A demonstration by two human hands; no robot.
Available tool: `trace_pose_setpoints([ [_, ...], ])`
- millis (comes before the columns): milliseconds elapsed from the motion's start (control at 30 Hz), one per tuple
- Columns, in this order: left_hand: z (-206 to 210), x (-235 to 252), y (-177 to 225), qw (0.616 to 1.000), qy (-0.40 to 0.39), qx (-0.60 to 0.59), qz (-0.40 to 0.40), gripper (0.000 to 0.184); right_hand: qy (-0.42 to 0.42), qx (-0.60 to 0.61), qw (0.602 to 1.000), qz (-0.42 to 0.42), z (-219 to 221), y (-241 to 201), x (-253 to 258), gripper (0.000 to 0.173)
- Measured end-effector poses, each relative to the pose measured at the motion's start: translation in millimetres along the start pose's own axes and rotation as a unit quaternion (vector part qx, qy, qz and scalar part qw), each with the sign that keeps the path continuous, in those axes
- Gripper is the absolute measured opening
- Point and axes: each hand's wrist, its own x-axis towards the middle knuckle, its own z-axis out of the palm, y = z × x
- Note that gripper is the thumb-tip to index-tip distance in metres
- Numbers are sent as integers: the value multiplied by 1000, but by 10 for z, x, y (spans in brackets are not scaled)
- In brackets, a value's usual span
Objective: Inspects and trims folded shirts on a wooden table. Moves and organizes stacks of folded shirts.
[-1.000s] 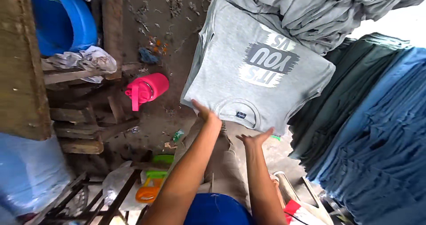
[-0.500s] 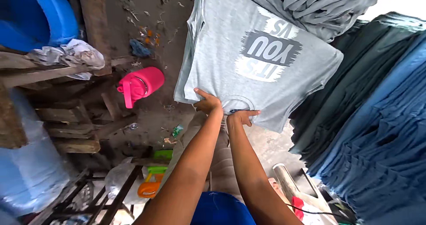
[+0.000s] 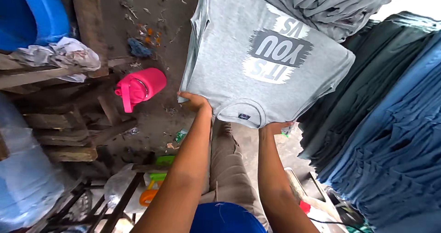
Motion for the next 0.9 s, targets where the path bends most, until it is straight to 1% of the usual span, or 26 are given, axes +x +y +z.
trace_pose_setpoints([
  [67,-60,-17,5,1000,-20,4,-1,69,-17,-29,999,-8,-37,51,51,84],
  [100,-59,-18,10,1000,-24,7,-4,71,-36,-45,998,-11,-29,98,125,87],
  [133,-65,-20,24,999,-32,10,-12,74,-51,-30,998,-6,-15,151,214,91],
  [167,-94,-16,27,999,-48,14,-22,77,-83,-3,996,14,-64,141,232,92],
  [233,-241,5,43,991,-120,35,-47,85,-180,25,979,89,-309,-64,165,90],
  [267,-336,43,70,983,-170,40,-62,90,-203,-8,973,111,-433,-215,149,90],
  [300,-449,141,82,972,-220,38,-73,92,-183,-66,977,86,-558,-358,129,88],
  [333,-576,278,83,963,-258,36,-74,92,-122,-122,985,11,-664,-466,112,83],
  [367,-717,399,88,959,-275,39,-61,88,-74,-166,979,-96,-769,-556,139,75],
  [400,-836,525,98,958,-279,51,-40,84,-62,-199,956,-206,-843,-659,181,65],
  [433,-944,643,128,954,-290,72,-12,79,-84,-224,930,-278,-857,-787,218,54],
  [467,-1054,749,152,945,-310,106,26,72,-123,-243,912,-308,-814,-910,261,47],
  [500,-1143,855,183,928,-335,147,70,66,-157,-239,906,-312,-709,-996,318,43],
  [567,-1252,1015,283,873,-392,249,149,57,-195,-176,923,-281,-412,-1093,406,43],
  [633,-1345,1042,367,810,-445,341,170,54,-196,-120,946,-228,-204,-1120,453,40],
  [667,-1384,1025,387,790,-460,368,167,53,-187,-96,958,-193,-165,-1128,453,37],
  [733,-1464,971,401,773,-467,399,159,52,-165,-30,980,-109,-207,-1129,459,35],
  [833,-1552,880,381,775,-456,407,158,51,-101,65,993,20,-418,-1067,499,32],
  [900,-1559,804,365,775,-455,410,154,49,-95,86,991,26,-473,-1047,504,25],
])
